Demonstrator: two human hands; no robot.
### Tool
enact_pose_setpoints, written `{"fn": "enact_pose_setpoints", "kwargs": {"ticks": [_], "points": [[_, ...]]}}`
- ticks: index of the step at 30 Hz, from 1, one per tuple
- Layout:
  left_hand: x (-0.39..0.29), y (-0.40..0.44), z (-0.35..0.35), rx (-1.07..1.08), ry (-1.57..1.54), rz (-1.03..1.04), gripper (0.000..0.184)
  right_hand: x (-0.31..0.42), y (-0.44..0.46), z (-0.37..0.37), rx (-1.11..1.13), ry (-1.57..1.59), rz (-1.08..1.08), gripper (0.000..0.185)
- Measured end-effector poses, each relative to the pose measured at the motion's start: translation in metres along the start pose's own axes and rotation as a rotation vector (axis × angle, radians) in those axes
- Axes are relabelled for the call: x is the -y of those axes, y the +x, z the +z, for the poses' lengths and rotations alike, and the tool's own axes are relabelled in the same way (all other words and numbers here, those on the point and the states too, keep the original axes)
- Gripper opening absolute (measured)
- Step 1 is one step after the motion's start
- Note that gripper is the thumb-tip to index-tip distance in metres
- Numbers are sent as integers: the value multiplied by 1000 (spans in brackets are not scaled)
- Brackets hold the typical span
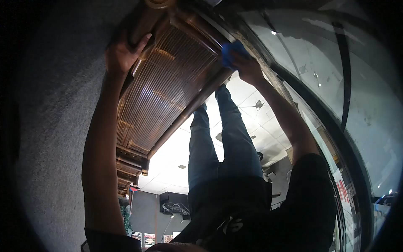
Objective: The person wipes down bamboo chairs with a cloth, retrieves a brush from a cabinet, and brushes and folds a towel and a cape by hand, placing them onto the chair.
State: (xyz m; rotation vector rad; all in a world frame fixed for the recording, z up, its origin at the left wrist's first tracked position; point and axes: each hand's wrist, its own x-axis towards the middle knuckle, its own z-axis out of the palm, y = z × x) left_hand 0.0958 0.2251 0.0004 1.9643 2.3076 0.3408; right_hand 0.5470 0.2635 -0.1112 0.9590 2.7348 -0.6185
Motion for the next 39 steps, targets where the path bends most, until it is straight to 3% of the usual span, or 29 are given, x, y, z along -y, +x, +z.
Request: {"fn": "enact_pose_setpoints", "kwargs": {"ticks": [1,2,4,5,7,9,11,12,13,15,16,17,18,19,20,23,24,26,28,30,32,33,36,38,39], "points": [[2,1,2,-51,-13,30,75,0,-9,-14,91,23,94,28],[4,0,4,101,58,-3,77,-4,-13,-28,253,24,228,29],[9,-3,7,406,199,-71,81,-38,-23,-11,-187,935,566,25],[7,-1,3,439,95,-120,74,-68,-18,24,-254,1316,857,24],[-2,5,-10,510,-114,-207,61,-92,11,53,-145,705,293,25],[20,-11,23,359,-760,-336,55,-106,68,103,148,1024,710,28],[27,-17,35,281,-1004,-354,53,-63,127,102,-15,1464,727,38],[24,-14,32,293,-924,-310,54,-70,153,128,-175,1472,462,43],[20,-12,27,262,-1001,-329,57,-74,186,141,-220,1508,396,48],[6,-7,18,138,-1307,-420,68,-45,247,114,-81,1572,559,53],[5,-4,15,109,-1157,-389,72,-24,284,76,105,1576,776,53],[4,-1,13,80,-1005,-365,77,-10,301,56,13,1529,616,53],[6,-3,10,128,-478,-237,79,3,309,41,-74,1477,464,53],[6,-4,9,156,-220,-168,79,10,307,34,-160,1417,313,54],[5,-5,7,168,39,-98,80,14,298,24,-209,1025,425,49],[2,1,2,143,25,-97,79,3,256,25,-156,724,344,51],[1,1,0,138,18,-97,79,21,222,-30,-41,582,350,53],[-1,2,-3,123,-24,-101,78,-15,181,45,-249,697,342,54],[-2,3,-4,103,-93,-107,76,-34,126,60,-161,832,366,58],[0,3,-6,136,-84,-107,77,-70,76,71,211,711,561,59],[1,1,-4,169,-62,-122,78,-95,37,79,260,659,621,60],[1,0,-2,185,-44,-137,78,-98,30,79,286,633,649,60],[2,-3,2,195,-16,-142,76,-114,58,96,234,949,627,55],[1,-2,2,163,-17,-106,74,-66,133,76,261,1346,1018,60],[1,-1,1,146,-19,-86,74,-46,157,71,17,1323,732,58]]}}
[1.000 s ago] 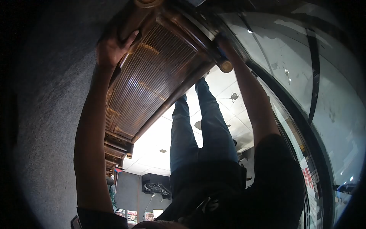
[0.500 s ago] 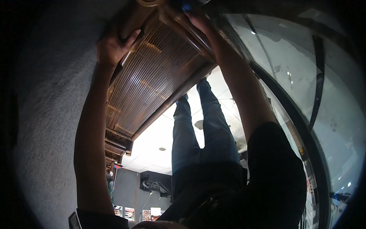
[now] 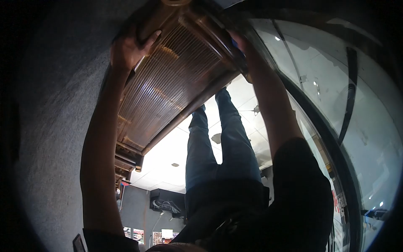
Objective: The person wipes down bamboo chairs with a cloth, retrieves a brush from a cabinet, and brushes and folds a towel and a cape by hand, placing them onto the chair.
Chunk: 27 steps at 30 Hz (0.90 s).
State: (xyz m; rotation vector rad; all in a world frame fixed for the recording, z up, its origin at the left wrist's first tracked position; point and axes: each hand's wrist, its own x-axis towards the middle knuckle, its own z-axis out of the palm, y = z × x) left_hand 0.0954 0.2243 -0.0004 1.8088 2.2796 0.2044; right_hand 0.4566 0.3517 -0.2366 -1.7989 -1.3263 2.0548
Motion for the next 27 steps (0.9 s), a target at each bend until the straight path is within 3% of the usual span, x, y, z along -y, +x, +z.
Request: {"fn": "enact_pose_setpoints", "kwargs": {"ticks": [2,6,9,13,20,23,27], "points": [[1,1,0,-6,2,30,72,37,30,50,35,-18,-205,58],[-6,7,-7,-147,11,154,67,104,69,115,83,-85,-273,57],[1,4,0,-171,-94,204,63,110,61,113,44,-260,-356,56],[3,7,3,-212,-166,211,67,58,35,60,12,-484,-437,55],[2,3,0,-155,-40,153,73,-43,-14,-63,82,-645,-102,53],[3,0,1,-133,-36,138,75,-42,-4,-61,103,-566,-69,53],[-7,5,-12,-124,-15,78,74,-5,30,-1,135,-322,-106,52]]}}
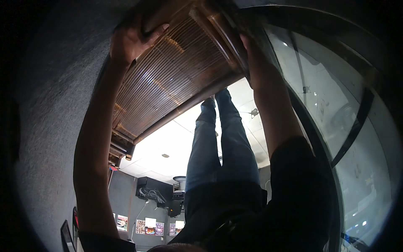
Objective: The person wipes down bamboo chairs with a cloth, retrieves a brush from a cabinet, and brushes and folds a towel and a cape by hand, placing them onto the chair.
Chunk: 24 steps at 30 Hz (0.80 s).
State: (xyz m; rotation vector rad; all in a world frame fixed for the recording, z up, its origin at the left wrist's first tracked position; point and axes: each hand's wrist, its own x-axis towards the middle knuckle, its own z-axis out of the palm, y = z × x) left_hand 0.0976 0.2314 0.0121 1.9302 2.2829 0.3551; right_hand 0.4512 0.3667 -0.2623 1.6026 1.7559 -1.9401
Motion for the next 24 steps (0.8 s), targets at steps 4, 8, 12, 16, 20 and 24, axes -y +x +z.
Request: {"fn": "enact_pose_setpoints", "kwargs": {"ticks": [4,8,12,16,20,24], "points": [[-4,-1,-2,7,17,-20,75,66,44,50,28,138,-100,51],[-6,0,-4,137,28,-132,78,103,70,79,48,135,-151,50],[-4,-5,1,131,87,-159,79,86,62,66,7,16,-206,49],[5,-9,6,19,86,-31,80,29,25,23,-17,-137,-205,48],[-1,-3,-1,69,22,-69,82,-27,-14,-22,-9,-202,-70,47],[-3,-7,-2,247,159,-197,83,-20,-12,-20,-24,-55,-26,46]]}}
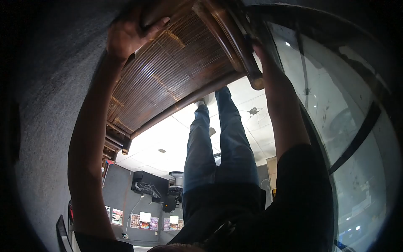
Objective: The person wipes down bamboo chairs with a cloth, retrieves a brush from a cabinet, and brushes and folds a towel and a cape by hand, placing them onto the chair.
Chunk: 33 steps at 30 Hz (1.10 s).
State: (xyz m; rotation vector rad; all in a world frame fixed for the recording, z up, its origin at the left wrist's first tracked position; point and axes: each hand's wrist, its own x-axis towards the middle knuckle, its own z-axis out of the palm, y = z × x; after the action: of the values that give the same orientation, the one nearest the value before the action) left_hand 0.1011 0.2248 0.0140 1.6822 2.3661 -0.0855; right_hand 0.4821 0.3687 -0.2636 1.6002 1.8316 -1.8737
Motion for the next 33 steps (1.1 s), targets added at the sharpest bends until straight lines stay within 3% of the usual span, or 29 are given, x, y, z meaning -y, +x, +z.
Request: {"fn": "enact_pose_setpoints", "kwargs": {"ticks": [5,8,12,13,15,16,18,19,20,22,25,28,31,32,33], "points": [[-2,6,-5,-102,-156,80,83,66,41,23,-36,408,11,45],[-5,6,-7,-91,-194,53,83,145,37,30,233,756,-41,48],[-8,5,-7,-55,-157,36,83,186,48,26,27,13,248,50],[-8,6,-9,-68,-162,33,82,133,65,51,-247,283,-244,39],[-13,6,-14,17,-118,-65,82,86,61,47,-297,294,-222,22],[-16,5,-16,66,-98,-110,82,79,45,37,-230,65,-261,25],[-10,4,-7,-39,-107,-4,83,67,4,15,-96,-395,-339,32],[-7,4,-5,-95,-110,47,83,56,-19,16,-179,-485,-413,34],[-8,4,-7,-81,-110,36,83,39,-42,16,-123,-279,-461,32],[-9,1,-11,-46,-111,11,84,33,-100,8,-140,-391,-444,32],[7,2,12,-148,-31,158,78,11,-156,-10,-52,-375,-495,29],[8,2,14,-242,-62,227,84,-16,-192,-34,29,-638,-479,25],[9,0,14,-80,-121,151,76,-75,-203,-56,-123,-681,-239,22],[3,1,3,-25,-119,68,79,-86,-207,-72,-177,-846,-284,22],[-11,3,-16,31,-118,-13,81,-85,-212,-73,-332,-806,-238,25]]}}
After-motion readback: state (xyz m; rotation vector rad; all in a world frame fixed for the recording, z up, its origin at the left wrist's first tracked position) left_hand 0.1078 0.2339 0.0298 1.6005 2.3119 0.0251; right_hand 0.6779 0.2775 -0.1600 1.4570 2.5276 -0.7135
